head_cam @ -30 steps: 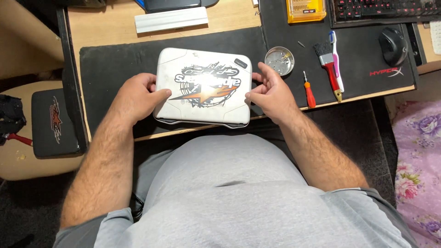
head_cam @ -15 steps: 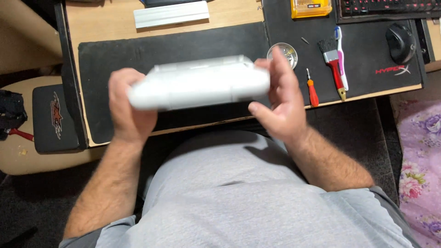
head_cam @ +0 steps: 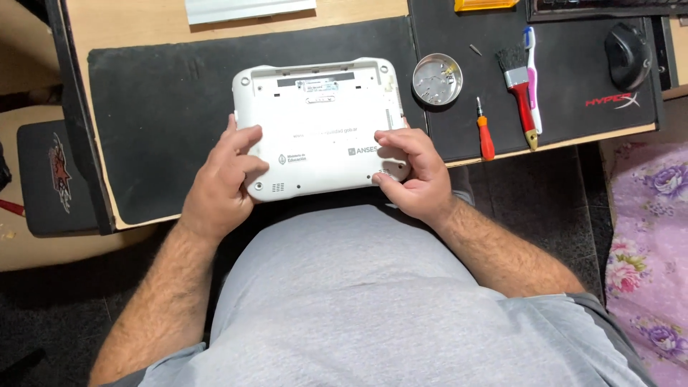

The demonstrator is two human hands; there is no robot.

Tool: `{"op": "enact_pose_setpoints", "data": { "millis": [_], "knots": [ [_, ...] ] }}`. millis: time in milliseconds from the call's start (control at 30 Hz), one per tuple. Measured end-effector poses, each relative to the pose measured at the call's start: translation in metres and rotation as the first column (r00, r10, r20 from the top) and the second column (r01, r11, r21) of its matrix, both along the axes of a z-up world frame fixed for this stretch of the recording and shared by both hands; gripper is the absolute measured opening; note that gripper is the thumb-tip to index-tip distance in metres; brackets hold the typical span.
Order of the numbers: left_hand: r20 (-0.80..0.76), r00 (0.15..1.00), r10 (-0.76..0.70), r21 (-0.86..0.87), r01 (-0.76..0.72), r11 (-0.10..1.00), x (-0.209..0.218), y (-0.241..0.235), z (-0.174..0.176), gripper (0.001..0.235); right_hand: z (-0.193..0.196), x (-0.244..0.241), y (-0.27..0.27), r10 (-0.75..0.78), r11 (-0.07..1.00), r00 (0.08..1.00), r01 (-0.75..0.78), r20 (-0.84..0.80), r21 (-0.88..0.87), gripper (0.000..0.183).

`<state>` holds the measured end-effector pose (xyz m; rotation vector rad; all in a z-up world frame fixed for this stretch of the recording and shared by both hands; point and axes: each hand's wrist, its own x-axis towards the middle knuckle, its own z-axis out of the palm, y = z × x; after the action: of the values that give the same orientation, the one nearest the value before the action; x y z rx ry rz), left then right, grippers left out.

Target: The person flips a white laptop over and uses a screwdriver to remove multiple screws from the bottom casing. They place the removed screws into a small metal dish and continue unscrewing the device.

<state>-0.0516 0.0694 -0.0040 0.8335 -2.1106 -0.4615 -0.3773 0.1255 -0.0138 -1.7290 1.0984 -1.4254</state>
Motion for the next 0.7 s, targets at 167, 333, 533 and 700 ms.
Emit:
{"op": "enact_pose_setpoints", "data": {
  "millis": [167, 333, 533, 700],
  "knots": [
    [0.012, 0.998, -0.069, 0.167, 0.066, 0.984, 0.004, 0.005, 0.012, 0.032, -0.010, -0.008, -0.015, 0.030, 0.999, 0.997, -0.032, -0.071, -0.028, 0.052],
    [-0.018, 0.994, -0.108, 0.313, 0.108, 0.944, 0.000, 0.010, 0.016, 0.044, -0.013, -0.009, -0.018, 0.039, 0.998, 0.988, -0.045, -0.149, -0.036, 0.051],
    [0.115, 0.993, -0.011, 0.302, -0.024, 0.953, -0.012, 0.014, 0.008, 0.055, -0.005, -0.012, -0.017, 0.108, 0.993, 0.979, -0.114, -0.175, -0.026, 0.048],
    [0.122, 0.992, 0.043, 0.314, -0.080, 0.946, -0.008, 0.015, 0.003, 0.059, 0.004, -0.048, -0.014, -0.043, 0.984, 0.949, -0.015, -0.314, -0.180, 0.031]
  ]
}}
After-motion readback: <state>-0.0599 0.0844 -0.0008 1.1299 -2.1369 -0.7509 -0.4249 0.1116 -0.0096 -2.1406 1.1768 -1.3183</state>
